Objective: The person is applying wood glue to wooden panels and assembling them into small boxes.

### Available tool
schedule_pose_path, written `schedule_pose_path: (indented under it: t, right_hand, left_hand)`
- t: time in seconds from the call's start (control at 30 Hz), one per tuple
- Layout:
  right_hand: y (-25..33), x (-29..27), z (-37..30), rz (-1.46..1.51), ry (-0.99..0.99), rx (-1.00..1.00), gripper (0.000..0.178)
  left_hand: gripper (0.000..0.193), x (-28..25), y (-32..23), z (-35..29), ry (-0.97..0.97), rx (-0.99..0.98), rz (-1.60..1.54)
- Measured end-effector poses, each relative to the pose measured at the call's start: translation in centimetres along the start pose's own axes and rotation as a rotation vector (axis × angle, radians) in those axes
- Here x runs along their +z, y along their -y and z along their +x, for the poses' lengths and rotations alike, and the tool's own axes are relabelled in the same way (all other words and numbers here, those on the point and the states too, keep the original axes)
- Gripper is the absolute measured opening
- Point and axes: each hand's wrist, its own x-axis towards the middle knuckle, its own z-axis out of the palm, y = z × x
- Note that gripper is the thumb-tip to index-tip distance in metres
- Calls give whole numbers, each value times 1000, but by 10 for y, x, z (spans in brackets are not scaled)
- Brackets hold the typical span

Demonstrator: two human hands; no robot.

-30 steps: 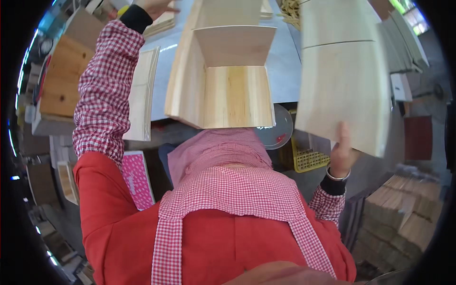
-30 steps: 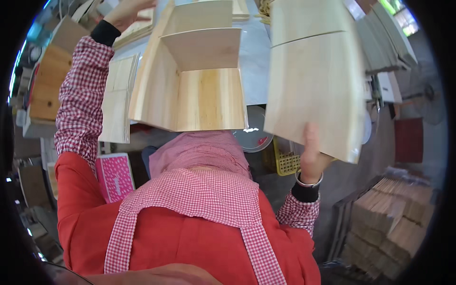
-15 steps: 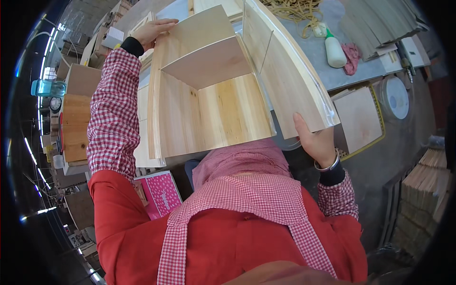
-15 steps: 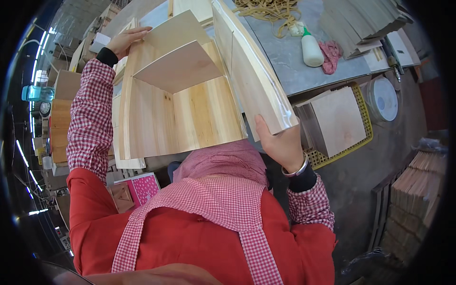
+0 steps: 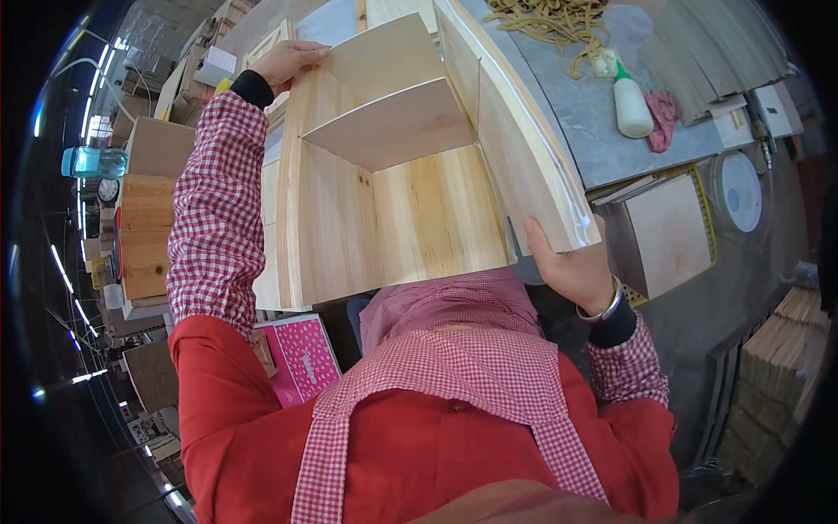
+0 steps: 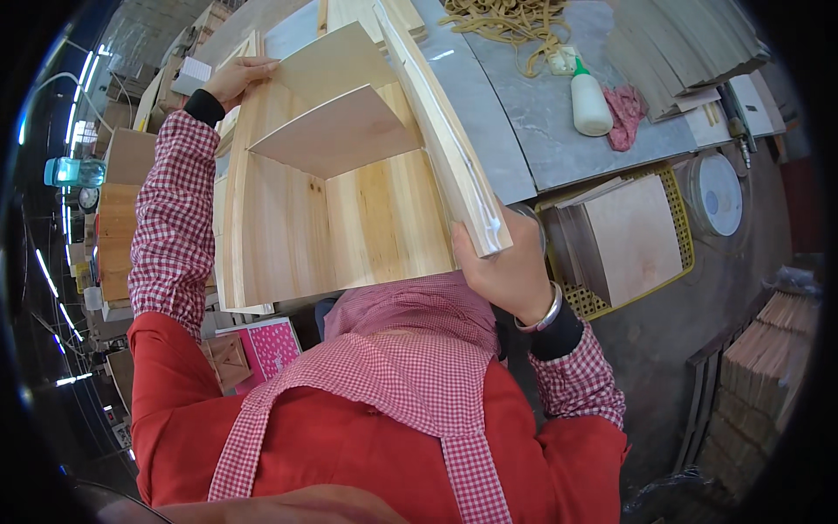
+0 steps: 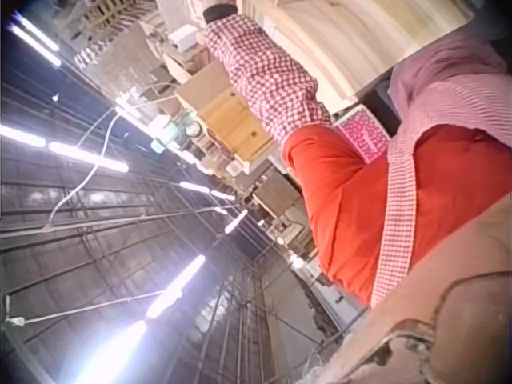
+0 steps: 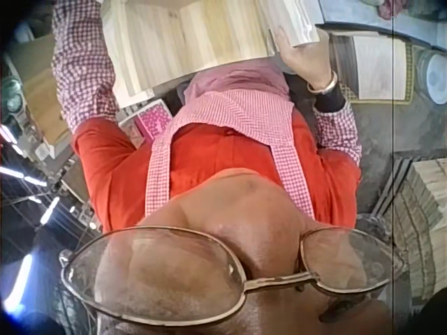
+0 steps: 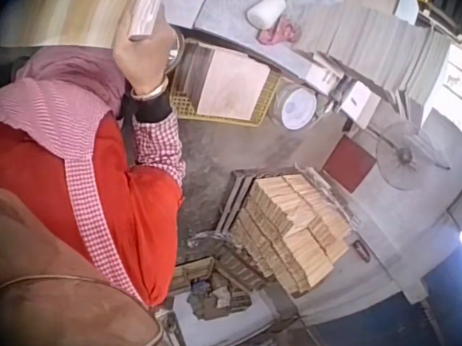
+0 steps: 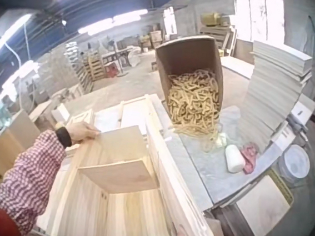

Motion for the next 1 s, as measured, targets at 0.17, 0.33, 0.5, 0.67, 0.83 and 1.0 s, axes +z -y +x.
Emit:
schedule_pose_path:
  t: [0.17, 0.33, 0.5, 0.67, 0.83, 1.0]
  right_hand:
    - [7, -4, -7, 17, 31, -2, 17]
    - [7, -6, -7, -24, 87, -23, 20]
    - [13, 3, -12, -45, 114, -18, 27]
    - [24, 10, -11, -102, 160, -15, 31]
    - [35, 18, -8, -106, 130, -12, 29]
    - [26, 12, -4, -153, 143, 10, 27]
  left_hand:
    - [31, 3, -4, -2, -11, 0, 26]
    - [31, 3, 2, 6, -15, 48, 7]
    - [30, 10, -4, 10, -25, 72, 24]
    - [29, 7, -19, 9, -30, 57, 130]
    - [28, 3, -27, 11, -18, 77, 158]
    - [27, 18, -30, 26, -29, 114, 118]
